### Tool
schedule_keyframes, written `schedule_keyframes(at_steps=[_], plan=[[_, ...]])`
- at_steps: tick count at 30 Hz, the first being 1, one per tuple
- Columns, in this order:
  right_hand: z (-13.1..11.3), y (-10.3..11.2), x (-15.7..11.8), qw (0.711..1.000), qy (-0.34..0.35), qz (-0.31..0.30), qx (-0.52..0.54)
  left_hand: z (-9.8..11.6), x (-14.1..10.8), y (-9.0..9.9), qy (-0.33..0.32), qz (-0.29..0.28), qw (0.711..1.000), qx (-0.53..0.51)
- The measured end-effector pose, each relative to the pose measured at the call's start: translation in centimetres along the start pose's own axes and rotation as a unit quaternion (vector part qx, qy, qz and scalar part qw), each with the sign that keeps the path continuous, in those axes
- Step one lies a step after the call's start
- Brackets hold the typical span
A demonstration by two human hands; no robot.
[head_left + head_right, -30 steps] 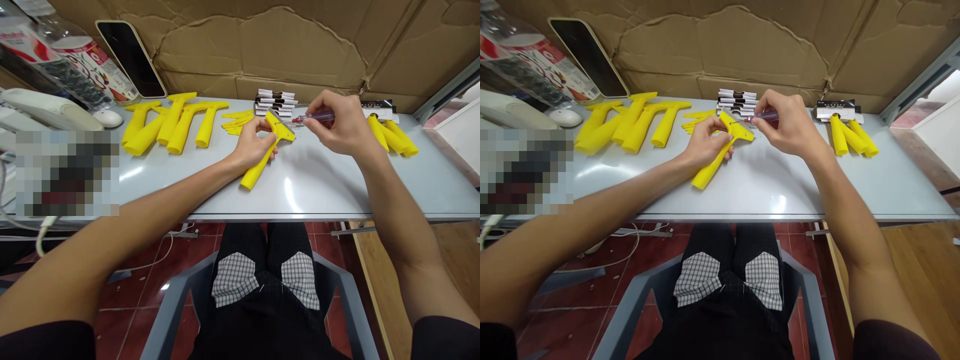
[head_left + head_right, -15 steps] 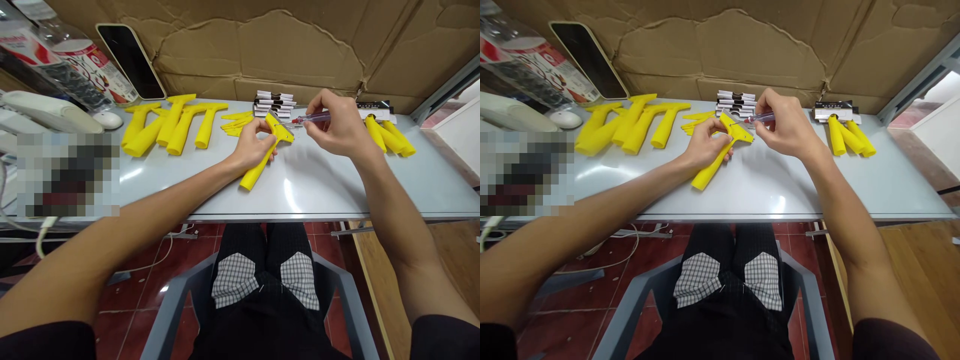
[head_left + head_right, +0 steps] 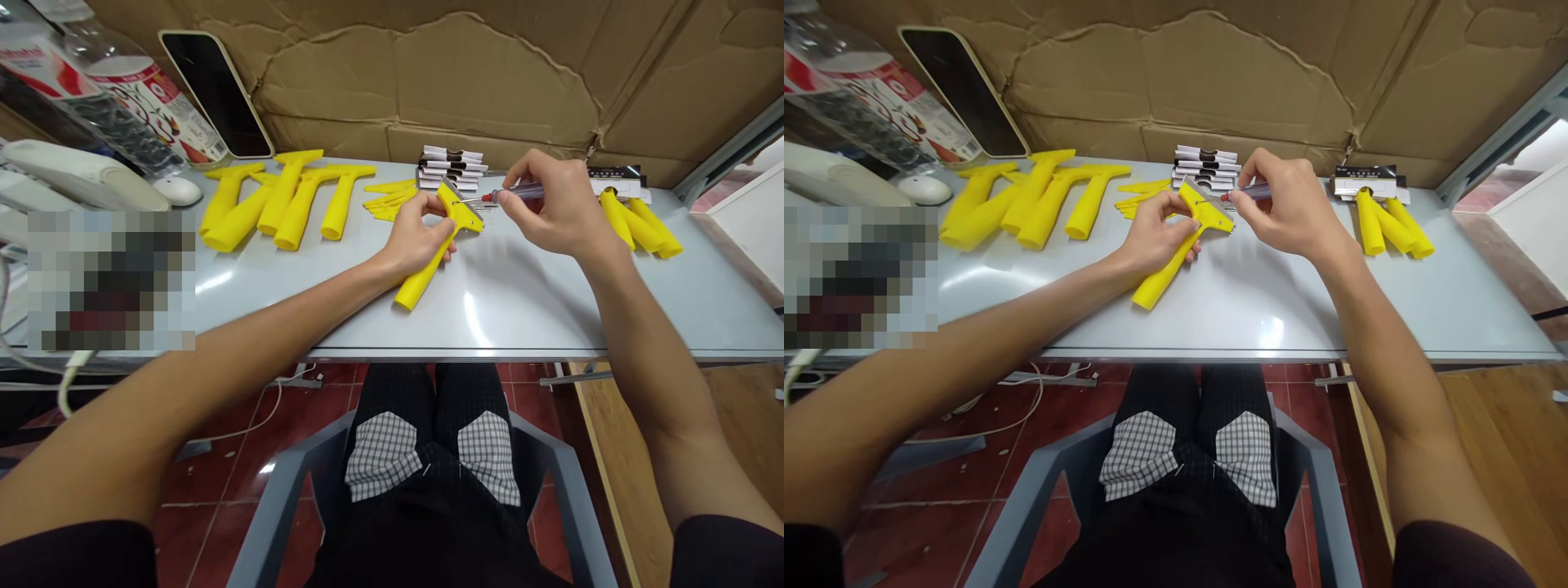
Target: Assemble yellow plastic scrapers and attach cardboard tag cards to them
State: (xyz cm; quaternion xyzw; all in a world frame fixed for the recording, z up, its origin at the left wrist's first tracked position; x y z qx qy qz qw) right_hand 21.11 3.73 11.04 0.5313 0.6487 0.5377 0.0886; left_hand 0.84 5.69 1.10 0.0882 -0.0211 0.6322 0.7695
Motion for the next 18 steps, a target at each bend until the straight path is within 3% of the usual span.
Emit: schedule_keyframes(at_steps=[12,18], plan=[[0.9,-0.3,0.4,0.999,0.006,0.027,-0.029,0.0,-0.2,0.1,0.005,0.002,1.0,0.007],[0.6,-0.1,0.1,1.0,0.005,0.002,-0.023,0.0,-0.1,0.1,-0.005,0.002,1.0,0.011]])
Point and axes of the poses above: each hand's wrist, its own x-axis towards the middle knuckle, its own y-axis out of the back of the hand, z = x × y, the point moved 6 cm from there along x, towards the middle knuckle, and after that the axes turned 6 degrees about -z, right-handed, at the moved point
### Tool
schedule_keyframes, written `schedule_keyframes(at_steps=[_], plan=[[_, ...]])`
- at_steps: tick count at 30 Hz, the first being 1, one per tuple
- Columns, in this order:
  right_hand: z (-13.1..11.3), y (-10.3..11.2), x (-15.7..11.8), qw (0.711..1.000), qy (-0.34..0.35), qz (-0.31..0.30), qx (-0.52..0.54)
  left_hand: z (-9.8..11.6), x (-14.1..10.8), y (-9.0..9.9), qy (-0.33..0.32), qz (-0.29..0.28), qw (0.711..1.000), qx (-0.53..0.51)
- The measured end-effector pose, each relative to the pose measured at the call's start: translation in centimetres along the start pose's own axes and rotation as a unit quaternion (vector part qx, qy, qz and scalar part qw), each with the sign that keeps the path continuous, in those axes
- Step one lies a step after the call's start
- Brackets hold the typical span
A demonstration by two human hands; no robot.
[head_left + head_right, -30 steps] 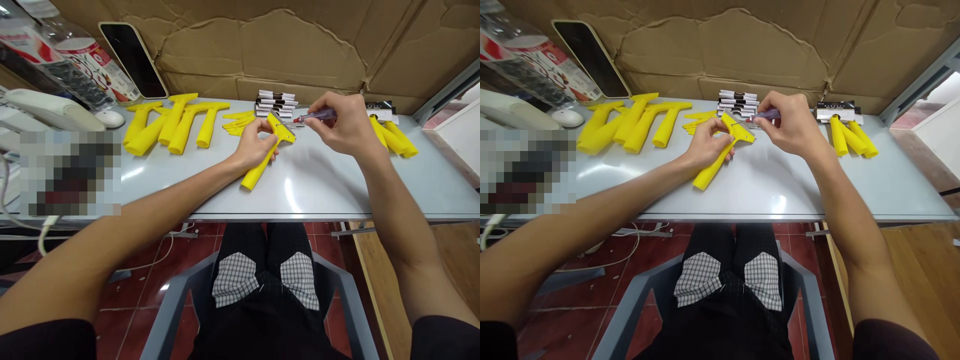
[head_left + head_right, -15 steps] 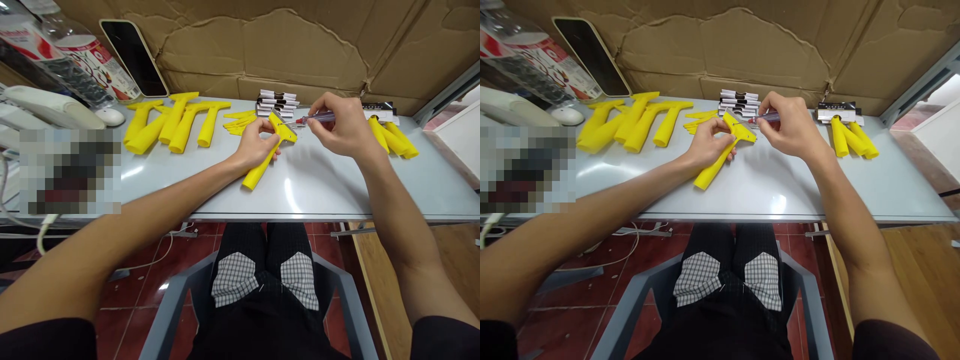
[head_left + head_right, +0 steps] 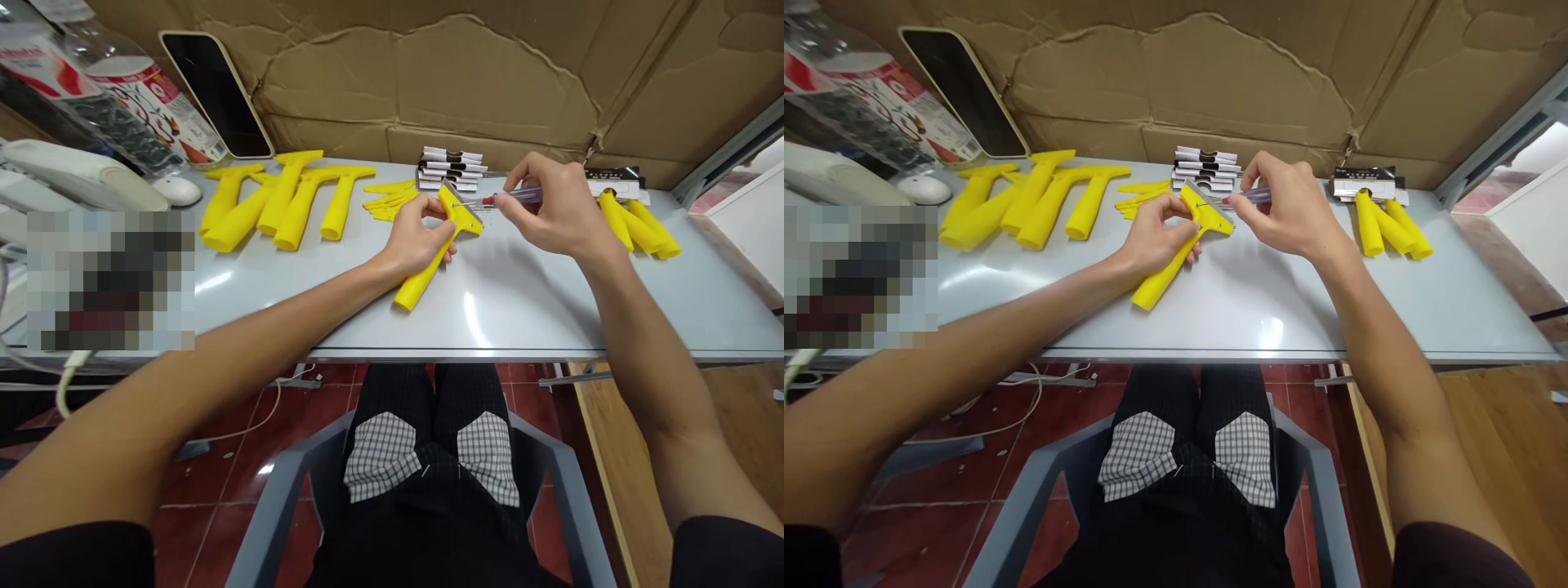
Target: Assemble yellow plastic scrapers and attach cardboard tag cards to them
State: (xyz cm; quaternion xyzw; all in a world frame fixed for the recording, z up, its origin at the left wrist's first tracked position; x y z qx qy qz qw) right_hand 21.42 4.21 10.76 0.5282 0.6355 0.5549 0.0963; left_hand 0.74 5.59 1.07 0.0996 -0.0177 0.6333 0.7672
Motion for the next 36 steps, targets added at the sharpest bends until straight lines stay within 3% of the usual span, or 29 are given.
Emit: schedule_keyframes(at_steps=[23,36], plan=[[-0.04,0.15,-0.21,1.0,0.001,0.01,-0.014,-0.04,0.01,-0.09,0.0,0.001,1.0,-0.002],[-0.45,0.35,-0.24,1.0,0.018,-0.012,-0.007,-0.01,-0.06,-0.19,-0.002,0.001,0.999,-0.054]])
Point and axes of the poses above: each hand's wrist, its own x-axis towards the middle knuckle, its own y-axis out of the back of the hand, z = x × y, the point moved 6 cm from there along x, towards the middle knuckle, and after that the axes turned 6 degrees about -z, right-handed, at the moved point
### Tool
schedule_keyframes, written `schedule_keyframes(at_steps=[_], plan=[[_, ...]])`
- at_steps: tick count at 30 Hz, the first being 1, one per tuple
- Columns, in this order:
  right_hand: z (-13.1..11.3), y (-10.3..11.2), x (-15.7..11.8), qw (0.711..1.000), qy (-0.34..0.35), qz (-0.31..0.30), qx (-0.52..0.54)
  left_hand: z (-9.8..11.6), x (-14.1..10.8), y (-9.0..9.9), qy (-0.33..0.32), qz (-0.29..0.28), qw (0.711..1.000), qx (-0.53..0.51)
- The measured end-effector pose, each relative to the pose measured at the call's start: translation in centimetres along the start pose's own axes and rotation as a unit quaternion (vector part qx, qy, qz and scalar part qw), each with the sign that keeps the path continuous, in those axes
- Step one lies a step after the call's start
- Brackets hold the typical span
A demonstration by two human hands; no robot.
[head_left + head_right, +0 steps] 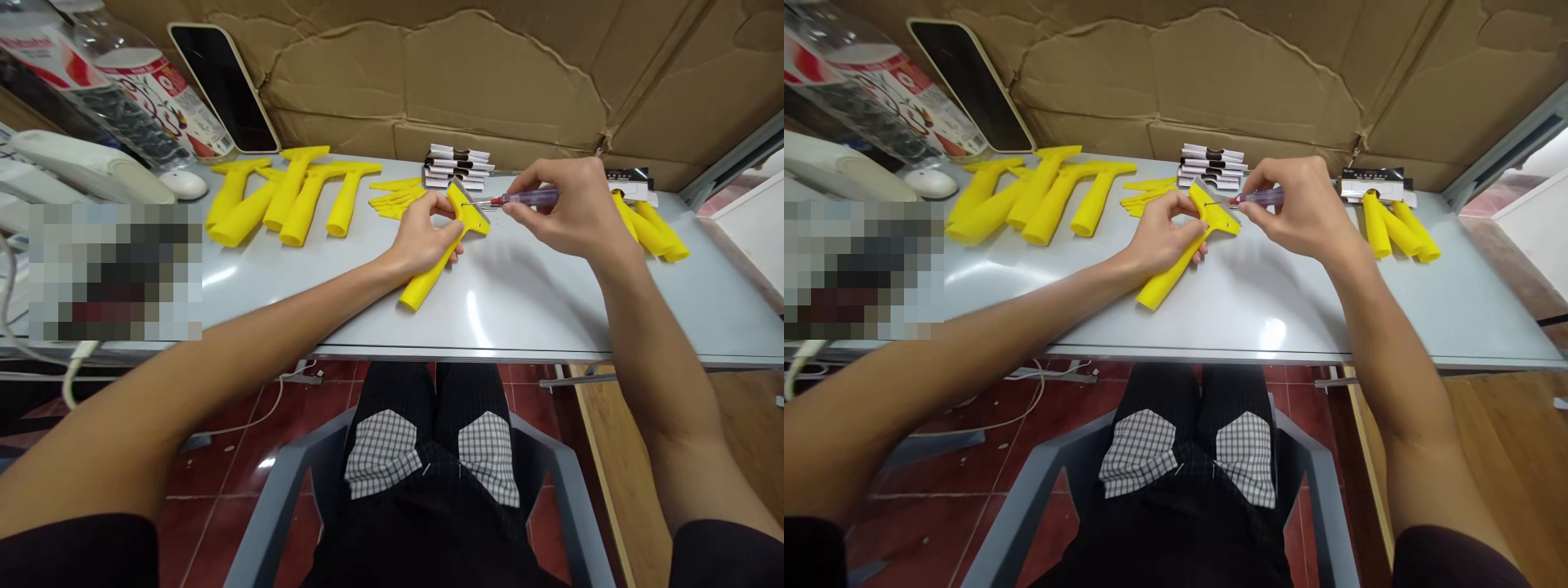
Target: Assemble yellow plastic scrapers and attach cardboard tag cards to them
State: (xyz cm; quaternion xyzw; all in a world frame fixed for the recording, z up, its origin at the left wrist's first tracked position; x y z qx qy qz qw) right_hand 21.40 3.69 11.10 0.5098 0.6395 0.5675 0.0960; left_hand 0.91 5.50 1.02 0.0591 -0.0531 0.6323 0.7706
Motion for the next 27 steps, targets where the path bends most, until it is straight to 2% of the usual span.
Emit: schedule_keyframes(at_steps=[9,14,17,22,24,27], plan=[[0.0,-0.6,0.0,0.999,-0.025,-0.024,-0.004,-0.1,0.0,0.1,-0.001,0.003,1.0,-0.013],[0.1,-2.4,-0.1,0.99,-0.008,-0.143,-0.007,0.8,0.0,0.1,-0.01,0.004,1.0,-0.023],[0.3,-3.0,-0.1,0.984,-0.01,-0.178,0.006,1.1,0.3,0.2,-0.01,-0.007,0.999,-0.039],[2.4,-2.0,0.3,0.989,-0.075,-0.129,0.018,0.9,1.0,0.9,0.011,0.001,0.996,-0.087],[4.1,-1.3,0.4,0.987,-0.119,-0.106,-0.01,1.0,1.1,1.1,0.013,0.005,0.995,-0.096],[7.3,-0.8,0.2,0.978,-0.171,-0.102,-0.064,1.2,1.1,1.3,0.014,0.009,0.995,-0.1]])
Point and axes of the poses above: each hand's wrist, its own x-axis towards the middle knuckle, its own y-axis out of the back of the hand, z = x × y, the point moved 6 cm from there along x, towards the middle knuckle, and after that the axes turned 6 degrees about -z, right-handed, at the moved point
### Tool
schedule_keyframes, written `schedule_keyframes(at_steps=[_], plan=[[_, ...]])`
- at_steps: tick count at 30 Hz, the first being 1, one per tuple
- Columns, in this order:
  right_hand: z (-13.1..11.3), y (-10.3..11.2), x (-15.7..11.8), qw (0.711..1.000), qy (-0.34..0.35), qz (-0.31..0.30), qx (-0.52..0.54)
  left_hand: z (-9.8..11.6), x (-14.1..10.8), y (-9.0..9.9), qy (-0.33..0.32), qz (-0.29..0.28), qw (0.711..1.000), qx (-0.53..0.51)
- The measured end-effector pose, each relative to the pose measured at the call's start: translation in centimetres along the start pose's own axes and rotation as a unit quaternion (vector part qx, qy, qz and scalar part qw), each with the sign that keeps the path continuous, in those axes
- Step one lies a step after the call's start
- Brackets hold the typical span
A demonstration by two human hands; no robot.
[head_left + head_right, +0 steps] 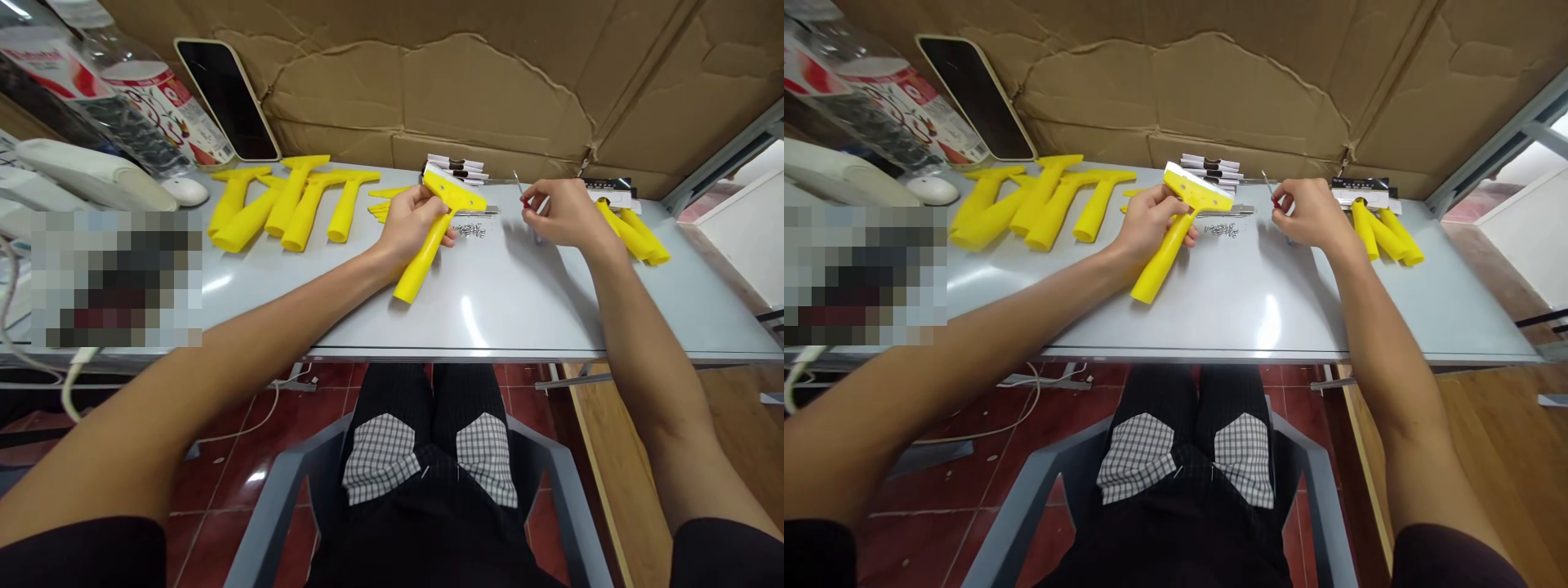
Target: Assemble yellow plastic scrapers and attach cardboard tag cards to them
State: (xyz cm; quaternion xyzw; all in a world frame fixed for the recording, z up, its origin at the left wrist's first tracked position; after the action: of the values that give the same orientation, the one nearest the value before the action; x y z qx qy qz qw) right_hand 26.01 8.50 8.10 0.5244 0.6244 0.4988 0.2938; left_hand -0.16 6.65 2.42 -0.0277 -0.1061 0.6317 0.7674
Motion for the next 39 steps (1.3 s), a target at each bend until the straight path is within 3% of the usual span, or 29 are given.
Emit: schedule_keyframes(at_steps=[6,11,14,17,20,23,29,34,39], plan=[[5.4,-0.9,1.6,0.994,-0.076,-0.009,-0.075,-0.1,-0.1,0.0,0.033,0.013,0.999,-0.002],[7.0,-1.4,1.7,0.992,-0.096,0.009,-0.078,-0.7,0.4,0.7,0.039,0.037,0.999,-0.001],[5.1,-0.9,0.9,0.992,-0.077,0.081,-0.056,-0.7,1.1,1.2,0.033,0.033,0.999,-0.009],[0.5,-0.9,0.1,0.987,-0.008,0.16,0.013,-0.8,1.7,1.6,0.044,0.023,0.998,-0.035],[-4.3,-2.7,0.3,0.986,0.018,0.139,0.085,-0.7,1.9,1.8,0.052,0.012,0.996,-0.065],[-7.0,-4.6,1.2,0.982,0.017,0.127,0.142,-0.6,1.8,1.6,0.058,0.004,0.995,-0.086],[-6.5,-7.2,2.3,0.941,-0.02,0.041,0.336,-0.6,1.6,1.5,0.079,0.014,0.993,-0.084],[-7.2,-7.0,0.5,0.9,0.016,-0.06,0.432,-0.2,1.8,2.0,0.048,0.002,0.997,-0.068],[-8.7,-7.4,-0.6,0.87,0.011,-0.117,0.479,0.1,1.6,2.0,0.02,-0.01,0.998,-0.059]])
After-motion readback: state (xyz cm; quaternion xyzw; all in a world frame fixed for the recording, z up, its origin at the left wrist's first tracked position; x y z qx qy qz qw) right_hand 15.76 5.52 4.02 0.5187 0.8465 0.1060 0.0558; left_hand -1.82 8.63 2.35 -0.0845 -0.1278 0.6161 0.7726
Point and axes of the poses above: each hand's wrist, its own x-axis towards the middle knuckle, its own y-axis out of the back of the hand, z = x × y, the point moved 6 cm from there along x, towards the middle knuckle, and after that the axes turned 6 degrees about -z, right-handed, at the moved point
